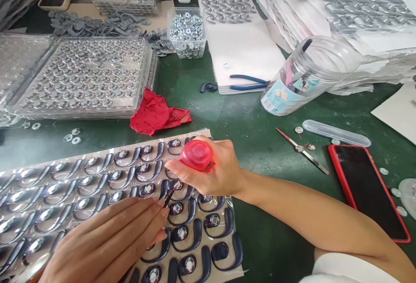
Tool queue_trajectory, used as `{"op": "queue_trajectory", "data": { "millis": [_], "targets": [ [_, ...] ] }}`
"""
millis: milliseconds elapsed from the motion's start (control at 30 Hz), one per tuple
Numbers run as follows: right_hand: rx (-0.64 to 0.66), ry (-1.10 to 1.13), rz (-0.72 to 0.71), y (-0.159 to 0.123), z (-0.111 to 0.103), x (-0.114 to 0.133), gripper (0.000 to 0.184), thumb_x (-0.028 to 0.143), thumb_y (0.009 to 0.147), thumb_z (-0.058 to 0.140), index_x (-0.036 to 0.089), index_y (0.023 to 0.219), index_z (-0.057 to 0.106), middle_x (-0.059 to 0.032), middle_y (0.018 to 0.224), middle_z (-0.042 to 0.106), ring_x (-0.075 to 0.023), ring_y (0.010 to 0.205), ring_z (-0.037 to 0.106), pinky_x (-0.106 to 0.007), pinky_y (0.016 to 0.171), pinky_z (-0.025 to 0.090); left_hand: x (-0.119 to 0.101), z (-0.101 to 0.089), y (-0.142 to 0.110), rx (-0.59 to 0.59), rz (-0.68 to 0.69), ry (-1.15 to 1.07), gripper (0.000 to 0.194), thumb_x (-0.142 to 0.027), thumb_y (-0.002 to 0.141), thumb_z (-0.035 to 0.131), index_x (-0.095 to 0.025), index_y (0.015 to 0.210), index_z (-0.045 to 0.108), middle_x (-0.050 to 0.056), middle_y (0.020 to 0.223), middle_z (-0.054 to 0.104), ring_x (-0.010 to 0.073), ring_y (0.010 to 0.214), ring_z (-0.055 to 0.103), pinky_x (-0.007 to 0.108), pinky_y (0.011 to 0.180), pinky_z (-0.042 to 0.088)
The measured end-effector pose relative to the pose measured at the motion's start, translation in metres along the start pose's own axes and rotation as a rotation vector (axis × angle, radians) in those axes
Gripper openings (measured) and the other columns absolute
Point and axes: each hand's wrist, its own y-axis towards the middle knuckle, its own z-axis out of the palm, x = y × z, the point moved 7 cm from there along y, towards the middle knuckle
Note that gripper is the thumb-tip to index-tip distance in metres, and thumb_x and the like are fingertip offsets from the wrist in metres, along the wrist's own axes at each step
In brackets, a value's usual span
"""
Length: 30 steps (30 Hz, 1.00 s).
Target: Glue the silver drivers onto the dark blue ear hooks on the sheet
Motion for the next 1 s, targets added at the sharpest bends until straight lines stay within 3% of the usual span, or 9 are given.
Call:
{"op": "queue_trajectory", "data": {
  "millis": [200, 633, 733, 867, 1000],
  "targets": [
    [-0.034, 0.008, 0.000, 0.000, -0.004, 0.001, 0.023, 0.035, 0.086, 0.068, 0.018, 0.071, 0.062, -0.0015, 0.063, 0.068, -0.0135, 0.056, 0.065, -0.024, 0.052, 0.050, 0.001, -0.001, 0.001, -0.001, 0.000, -0.013, 0.033, -0.010, 0.102, 0.037, -0.010, 0.111, 0.069, 0.005, 0.125, 0.070, 0.0183, 0.127, 0.057, 0.036, 0.119, 0.035],
    [0.021, -0.027, 0.011, 0.001, -0.002, 0.000, 0.026, 0.034, 0.088, 0.066, 0.018, 0.068, 0.061, -0.0020, 0.062, 0.065, -0.0121, 0.051, 0.060, -0.025, 0.049, 0.046, 0.006, -0.003, 0.008, -0.020, -0.044, -0.065, 0.031, -0.011, 0.103, 0.039, -0.011, 0.112, 0.068, 0.003, 0.123, 0.071, 0.0158, 0.125, 0.058, 0.034, 0.118, 0.036],
    [0.036, 0.008, 0.025, 0.002, -0.001, 0.000, 0.026, 0.032, 0.088, 0.066, 0.019, 0.066, 0.060, -0.0004, 0.060, 0.063, -0.0107, 0.049, 0.057, -0.023, 0.047, 0.044, 0.010, -0.005, 0.005, 0.032, -0.038, -0.089, 0.032, -0.012, 0.103, 0.038, -0.012, 0.118, 0.066, 0.003, 0.128, 0.069, 0.0155, 0.128, 0.055, 0.034, 0.119, 0.034],
    [0.007, 0.045, 0.026, 0.002, -0.002, 0.000, 0.025, 0.032, 0.087, 0.067, 0.018, 0.067, 0.061, 0.0005, 0.057, 0.062, -0.0100, 0.048, 0.056, -0.022, 0.047, 0.043, 0.015, -0.004, 0.003, 0.154, 0.011, -0.102, 0.031, -0.009, 0.099, 0.046, -0.013, 0.125, 0.062, 0.003, 0.136, 0.064, 0.0168, 0.133, 0.051, 0.034, 0.117, 0.035],
    [-0.005, 0.041, 0.046, 0.000, -0.002, -0.002, 0.026, 0.034, 0.086, 0.068, 0.018, 0.066, 0.062, -0.0004, 0.059, 0.063, -0.0112, 0.050, 0.057, -0.024, 0.049, 0.044, 0.024, -0.010, 0.013, 0.120, -0.011, -0.149, 0.030, -0.008, 0.093, 0.057, -0.012, 0.122, 0.063, 0.006, 0.124, 0.069, 0.0160, 0.122, 0.058, 0.032, 0.108, 0.045]
  ]
}}
